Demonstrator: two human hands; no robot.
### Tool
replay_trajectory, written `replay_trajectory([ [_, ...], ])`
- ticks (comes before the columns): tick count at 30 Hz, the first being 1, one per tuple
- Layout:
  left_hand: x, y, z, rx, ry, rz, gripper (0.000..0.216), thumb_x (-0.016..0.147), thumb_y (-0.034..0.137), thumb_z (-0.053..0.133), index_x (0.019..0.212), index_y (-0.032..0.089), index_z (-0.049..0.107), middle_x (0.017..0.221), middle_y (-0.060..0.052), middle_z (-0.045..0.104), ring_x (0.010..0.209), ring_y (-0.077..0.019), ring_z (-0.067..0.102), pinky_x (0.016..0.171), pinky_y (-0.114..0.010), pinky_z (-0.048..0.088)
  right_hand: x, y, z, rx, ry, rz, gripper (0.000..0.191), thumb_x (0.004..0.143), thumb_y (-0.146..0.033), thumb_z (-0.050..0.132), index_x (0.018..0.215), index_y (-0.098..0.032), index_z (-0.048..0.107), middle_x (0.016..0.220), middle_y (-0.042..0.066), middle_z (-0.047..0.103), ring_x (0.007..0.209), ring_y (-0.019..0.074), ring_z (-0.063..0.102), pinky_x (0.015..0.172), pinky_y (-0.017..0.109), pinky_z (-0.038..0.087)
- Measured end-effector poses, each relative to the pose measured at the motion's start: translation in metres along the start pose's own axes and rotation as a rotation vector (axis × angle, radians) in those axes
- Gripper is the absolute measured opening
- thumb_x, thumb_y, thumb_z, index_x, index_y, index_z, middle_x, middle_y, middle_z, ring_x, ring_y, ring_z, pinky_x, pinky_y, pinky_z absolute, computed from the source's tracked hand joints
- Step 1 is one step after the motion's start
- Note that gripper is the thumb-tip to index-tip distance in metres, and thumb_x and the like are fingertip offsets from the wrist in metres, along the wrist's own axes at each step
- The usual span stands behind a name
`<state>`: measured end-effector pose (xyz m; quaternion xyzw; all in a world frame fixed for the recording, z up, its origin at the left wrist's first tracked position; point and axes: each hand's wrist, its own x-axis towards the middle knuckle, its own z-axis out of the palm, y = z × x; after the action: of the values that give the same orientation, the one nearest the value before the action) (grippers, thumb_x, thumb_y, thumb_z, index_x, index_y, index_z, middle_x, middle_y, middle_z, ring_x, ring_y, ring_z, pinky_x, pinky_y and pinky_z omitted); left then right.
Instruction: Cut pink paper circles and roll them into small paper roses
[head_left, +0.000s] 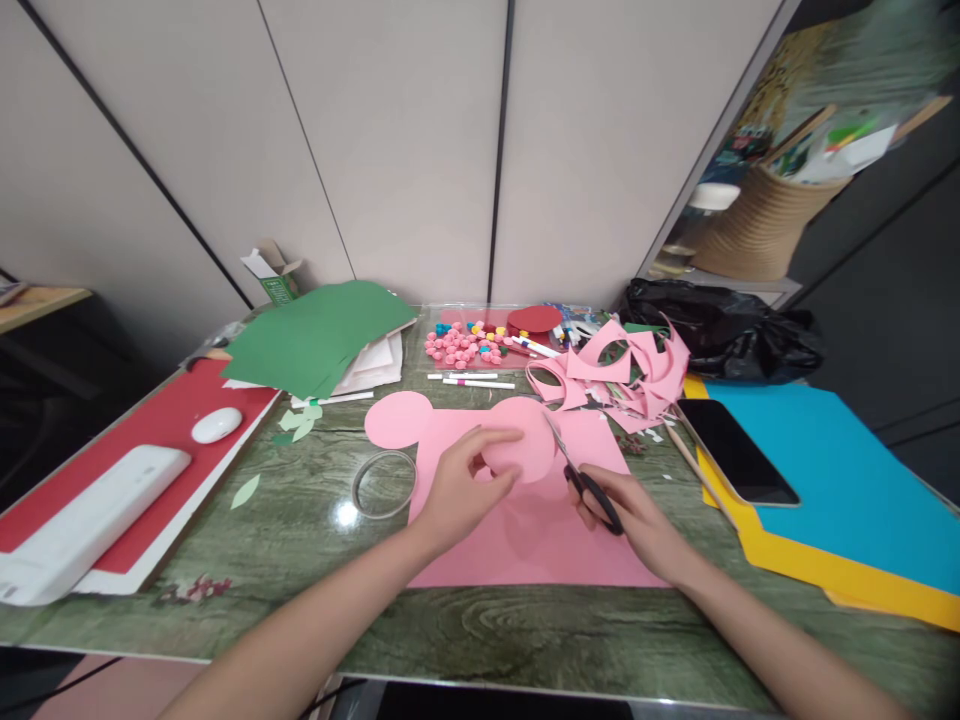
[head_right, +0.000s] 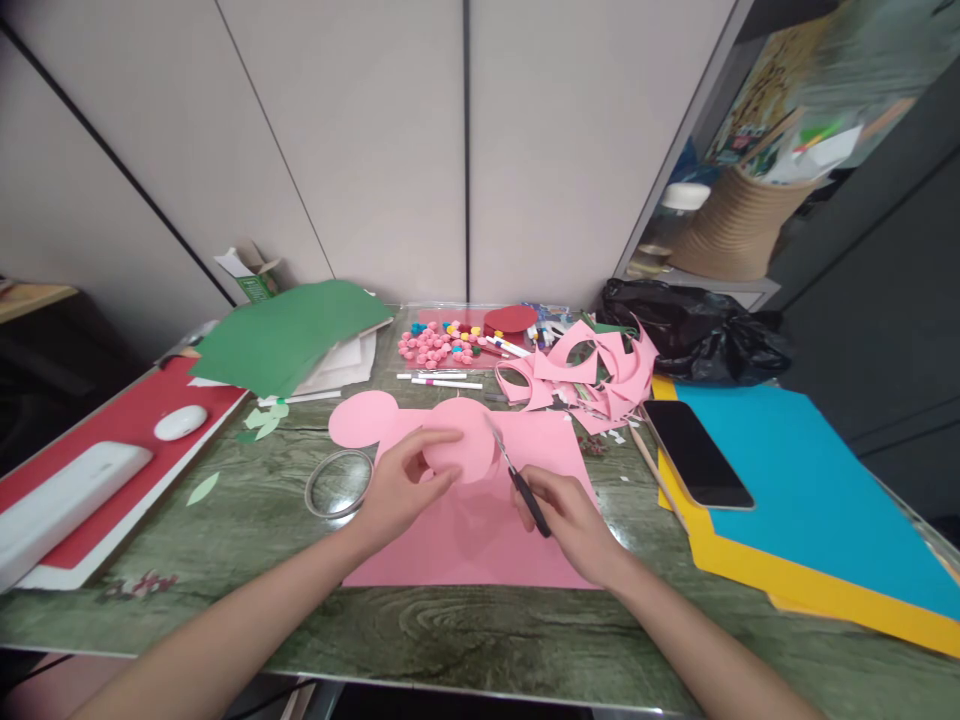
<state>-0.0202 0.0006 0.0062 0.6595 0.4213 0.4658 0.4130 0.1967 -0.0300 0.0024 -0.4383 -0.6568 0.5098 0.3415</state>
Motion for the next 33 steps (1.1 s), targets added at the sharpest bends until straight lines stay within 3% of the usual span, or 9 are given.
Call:
replay_trajectory([
  [20,0.0019,-0.0042,-0.0047,-0.034,0.009,-0.019,0.023,0.073,0.009,0.058,0.090,0.019,0.070,0.094,-0.005,0.070,0.089,-0.0160,0.062,0.079,-0.027,0.048,0.0017,-0.0017,-0.0018,-0.007,0.004,-0.013,0.034,0.092,-0.039,0.041,0.065,-0.018,0.045,0.055,-0.004,0.044,0.054,0.0114,0.039,0.054,0.025,0.028],
  [33,0.0005,-0.0045,-0.0016,-0.025,0.071,-0.001,0.026,0.076,0.019,0.063,0.101,0.020,0.067,0.107,-0.008,0.065,0.100,-0.0187,0.058,0.084,-0.030,0.045,0.0011,-0.0004,0.0008,-0.015,0.012,0.019,0.029,0.092,-0.035,0.042,0.069,-0.017,0.049,0.054,-0.004,0.046,0.053,0.0110,0.040,0.053,0.025,0.028],
])
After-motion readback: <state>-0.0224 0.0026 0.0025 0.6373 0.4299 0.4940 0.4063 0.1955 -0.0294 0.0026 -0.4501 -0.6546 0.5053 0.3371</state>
